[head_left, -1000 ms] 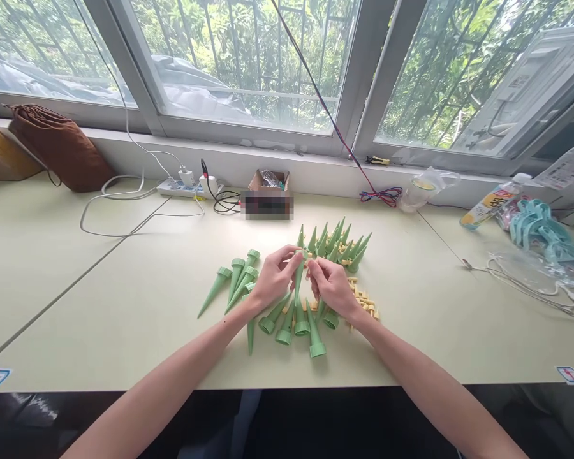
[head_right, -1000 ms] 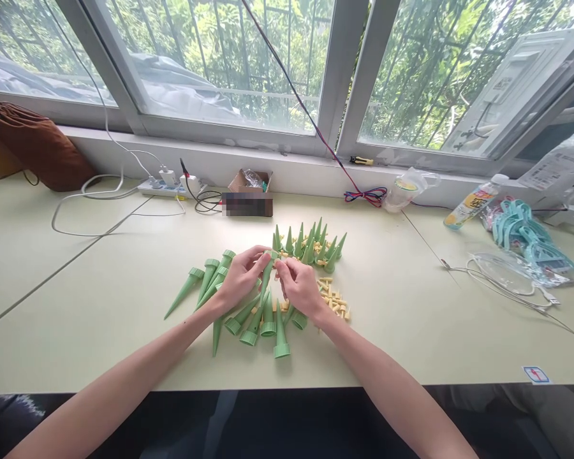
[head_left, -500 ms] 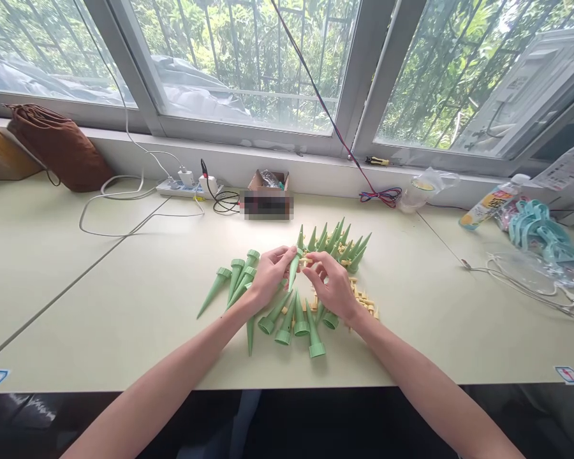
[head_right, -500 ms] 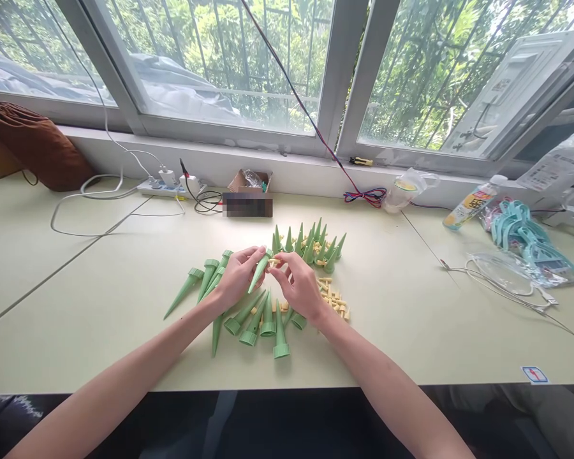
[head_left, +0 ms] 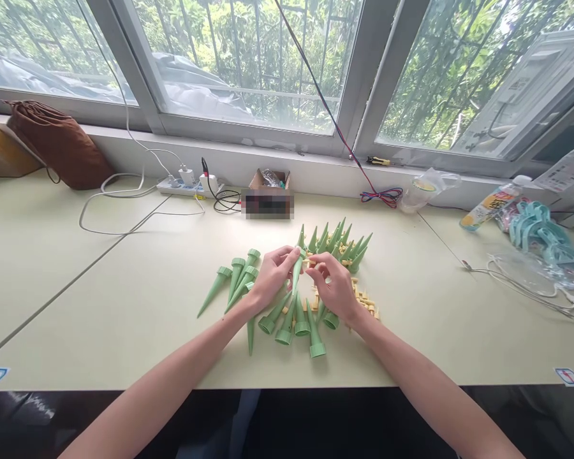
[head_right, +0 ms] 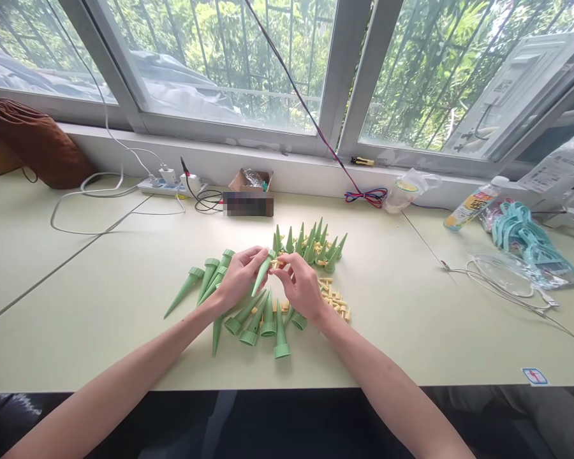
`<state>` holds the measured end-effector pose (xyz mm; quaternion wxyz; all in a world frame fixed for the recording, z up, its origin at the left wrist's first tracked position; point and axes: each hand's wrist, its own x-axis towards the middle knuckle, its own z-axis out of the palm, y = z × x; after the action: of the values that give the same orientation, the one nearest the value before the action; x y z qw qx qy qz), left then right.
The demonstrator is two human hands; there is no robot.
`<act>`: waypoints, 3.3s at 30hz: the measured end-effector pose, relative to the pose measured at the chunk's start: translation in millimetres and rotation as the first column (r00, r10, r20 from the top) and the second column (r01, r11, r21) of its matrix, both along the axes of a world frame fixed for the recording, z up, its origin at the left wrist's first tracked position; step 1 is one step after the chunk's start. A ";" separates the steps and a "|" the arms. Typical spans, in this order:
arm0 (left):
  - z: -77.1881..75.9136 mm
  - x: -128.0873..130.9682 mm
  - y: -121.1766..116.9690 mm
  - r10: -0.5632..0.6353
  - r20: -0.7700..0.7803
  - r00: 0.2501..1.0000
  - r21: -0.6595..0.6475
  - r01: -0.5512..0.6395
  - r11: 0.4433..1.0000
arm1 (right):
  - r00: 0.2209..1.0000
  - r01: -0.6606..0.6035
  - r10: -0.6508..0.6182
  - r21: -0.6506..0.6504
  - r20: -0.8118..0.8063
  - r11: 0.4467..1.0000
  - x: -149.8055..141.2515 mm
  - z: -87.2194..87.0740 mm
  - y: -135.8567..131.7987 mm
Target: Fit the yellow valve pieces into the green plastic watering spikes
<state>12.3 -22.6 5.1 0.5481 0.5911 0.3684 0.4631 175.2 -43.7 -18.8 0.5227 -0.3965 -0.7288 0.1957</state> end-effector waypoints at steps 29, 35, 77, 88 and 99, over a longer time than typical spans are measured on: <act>-20.9 6.1 -2.7 0.302 -0.248 0.920 0.644 -0.077 0.761 | 0.990 -0.003 -0.025 -0.199 -0.139 0.980 0.5 4.2 -2.9; -17.1 6.2 -3.8 0.284 -0.229 0.931 0.597 -0.096 0.797 | 0.990 -0.002 -0.028 -0.210 -0.141 0.978 -0.4 5.5 -2.9; -4.3 1.5 -1.7 0.128 0.011 0.992 -0.006 -0.128 0.992 | 0.996 0.011 -0.014 0.031 0.093 0.999 2.1 -1.4 3.9; -3.2 1.6 -3.9 0.136 -0.039 0.990 0.062 -0.133 0.989 | 0.997 -0.023 0.021 0.023 0.072 0.999 2.4 -2.3 5.0; -3.0 2.2 -5.5 0.116 -0.035 0.993 0.059 -0.114 0.992 | 0.996 0.001 -0.003 0.013 0.087 1.000 3.5 -3.5 6.1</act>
<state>14.5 -28.2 2.1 0.4962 0.5931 0.3989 0.4929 178.7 -37.5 -22.3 0.4933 -0.4019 -0.7519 0.1729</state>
